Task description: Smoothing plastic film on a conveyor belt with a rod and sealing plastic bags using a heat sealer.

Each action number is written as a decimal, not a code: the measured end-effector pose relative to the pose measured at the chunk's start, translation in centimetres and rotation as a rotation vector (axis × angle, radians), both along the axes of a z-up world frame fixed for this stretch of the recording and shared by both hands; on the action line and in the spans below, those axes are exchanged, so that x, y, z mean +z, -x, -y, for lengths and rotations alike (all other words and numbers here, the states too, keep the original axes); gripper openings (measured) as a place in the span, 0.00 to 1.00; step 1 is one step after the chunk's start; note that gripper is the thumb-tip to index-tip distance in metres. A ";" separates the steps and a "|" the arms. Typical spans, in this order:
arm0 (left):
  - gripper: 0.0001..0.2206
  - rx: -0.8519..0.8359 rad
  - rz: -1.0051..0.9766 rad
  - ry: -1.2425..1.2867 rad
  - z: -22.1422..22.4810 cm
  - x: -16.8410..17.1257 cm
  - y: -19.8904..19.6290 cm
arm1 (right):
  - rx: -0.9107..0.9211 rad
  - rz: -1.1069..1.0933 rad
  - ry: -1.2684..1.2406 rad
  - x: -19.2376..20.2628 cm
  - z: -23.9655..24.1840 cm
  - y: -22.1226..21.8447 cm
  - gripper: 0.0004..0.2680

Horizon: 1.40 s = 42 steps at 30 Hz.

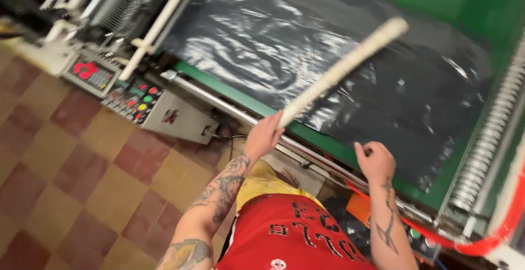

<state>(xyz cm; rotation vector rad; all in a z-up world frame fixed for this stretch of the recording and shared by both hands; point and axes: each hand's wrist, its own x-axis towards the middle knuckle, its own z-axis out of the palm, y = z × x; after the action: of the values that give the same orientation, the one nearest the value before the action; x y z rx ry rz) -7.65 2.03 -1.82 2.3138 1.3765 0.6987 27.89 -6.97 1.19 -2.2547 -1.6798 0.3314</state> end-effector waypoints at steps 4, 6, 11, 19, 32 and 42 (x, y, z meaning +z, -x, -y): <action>0.25 0.283 0.071 -0.068 -2.6 1.5 5.3 | 0.151 -0.030 -0.102 -2.0 -0.6 -0.4 0.16; 0.25 0.482 0.178 -0.122 -3.7 1.6 7.3 | 0.116 0.006 0.282 -2.9 -0.8 -1.1 0.27; 0.25 0.741 0.219 -0.115 -6.7 0.5 8.1 | 0.136 0.006 0.326 -4.4 -1.3 -1.8 0.28; 0.25 0.898 0.407 -0.080 -7.7 1.0 8.2 | 0.115 0.025 0.306 -5.4 -1.9 -2.1 0.24; 0.25 0.280 -0.086 -0.155 -0.7 0.0 -1.1 | 0.019 -0.060 0.160 -2.4 0.0 -0.2 0.16; 0.26 -0.394 -0.168 0.052 5.6 4.3 -14.0 | -0.320 -0.103 -0.318 -2.7 22.8 1.3 0.06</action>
<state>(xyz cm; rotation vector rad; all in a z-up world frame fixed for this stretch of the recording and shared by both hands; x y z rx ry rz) 6.39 -3.60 2.47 2.5406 0.9403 0.3501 26.55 -29.76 -1.48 -2.1750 -1.1975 0.0937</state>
